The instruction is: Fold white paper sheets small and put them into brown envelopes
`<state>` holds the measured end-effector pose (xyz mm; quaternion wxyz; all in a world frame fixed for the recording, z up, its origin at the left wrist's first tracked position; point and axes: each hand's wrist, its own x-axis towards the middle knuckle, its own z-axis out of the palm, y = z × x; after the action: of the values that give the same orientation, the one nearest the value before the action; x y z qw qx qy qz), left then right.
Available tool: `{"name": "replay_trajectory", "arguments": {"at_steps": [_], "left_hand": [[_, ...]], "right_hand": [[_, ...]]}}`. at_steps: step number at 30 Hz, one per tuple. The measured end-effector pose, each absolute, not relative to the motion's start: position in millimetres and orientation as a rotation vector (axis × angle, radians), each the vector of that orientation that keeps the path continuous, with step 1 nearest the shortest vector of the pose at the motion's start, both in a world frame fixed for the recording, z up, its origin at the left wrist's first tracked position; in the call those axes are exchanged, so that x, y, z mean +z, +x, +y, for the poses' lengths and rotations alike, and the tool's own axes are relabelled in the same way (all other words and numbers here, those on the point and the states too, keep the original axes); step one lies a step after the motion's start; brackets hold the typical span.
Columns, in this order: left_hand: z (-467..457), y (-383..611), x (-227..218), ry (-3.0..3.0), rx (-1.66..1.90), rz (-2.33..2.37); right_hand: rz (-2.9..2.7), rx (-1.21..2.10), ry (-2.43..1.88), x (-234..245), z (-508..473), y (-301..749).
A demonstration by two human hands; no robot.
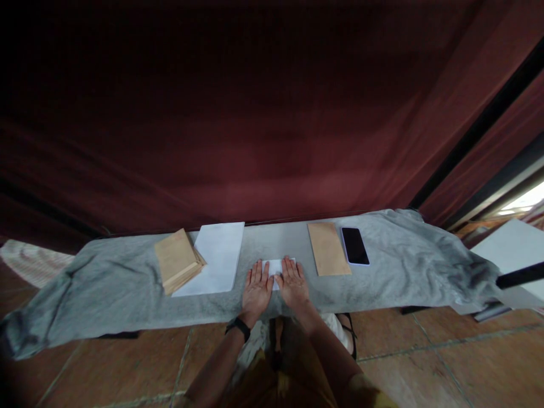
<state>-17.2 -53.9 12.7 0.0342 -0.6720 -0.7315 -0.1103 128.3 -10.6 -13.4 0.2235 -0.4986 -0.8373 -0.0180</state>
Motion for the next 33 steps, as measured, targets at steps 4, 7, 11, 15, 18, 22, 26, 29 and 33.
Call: {"name": "replay_trajectory", "arguments": {"at_steps": [4, 7, 11, 15, 18, 22, 26, 29, 33], "left_hand": [[-53.9, -16.8, 13.2, -2.056, -0.363, -2.254], [-53.8, -15.9, 14.5, -2.046, -0.355, -2.268], [-54.3, -14.3, 16.7, -2.039, -0.339, -2.29], [-54.9, -13.9, 16.1, -2.022, -0.367, -2.276], [-54.7, -14.0, 14.8, -2.011, -0.38, -2.274], [-54.9, -13.9, 13.9, -1.985, -0.391, -2.302], [-56.5, -13.9, 11.7, -1.932, -0.419, -2.313], [-58.4, -15.0, 8.8, -1.902, -0.42, -2.319], [-63.2, -19.3, 5.5, -1.868, -0.445, -2.31]], "right_hand": [[-2.272, -0.081, -1.382, -13.3, -10.1, 135.1], [-2.252, -0.099, -1.388, -13.0, -11.1, 138.6], [-2.251, -0.092, -1.395, -13.1, -12.8, 143.9], [-2.264, -0.12, -1.39, -13.6, -14.7, 151.3], [-2.265, -0.161, -1.374, -13.9, -17.1, 157.0], [-2.243, -0.192, -1.371, -14.0, -22.4, 162.7], [-2.221, -0.201, -1.37, -13.7, -27.8, 168.1], [-2.226, -0.189, -1.374, -13.2, -30.4, 172.3], [-2.25, -0.168, -1.398, -11.0, -32.8, 176.2]]}}
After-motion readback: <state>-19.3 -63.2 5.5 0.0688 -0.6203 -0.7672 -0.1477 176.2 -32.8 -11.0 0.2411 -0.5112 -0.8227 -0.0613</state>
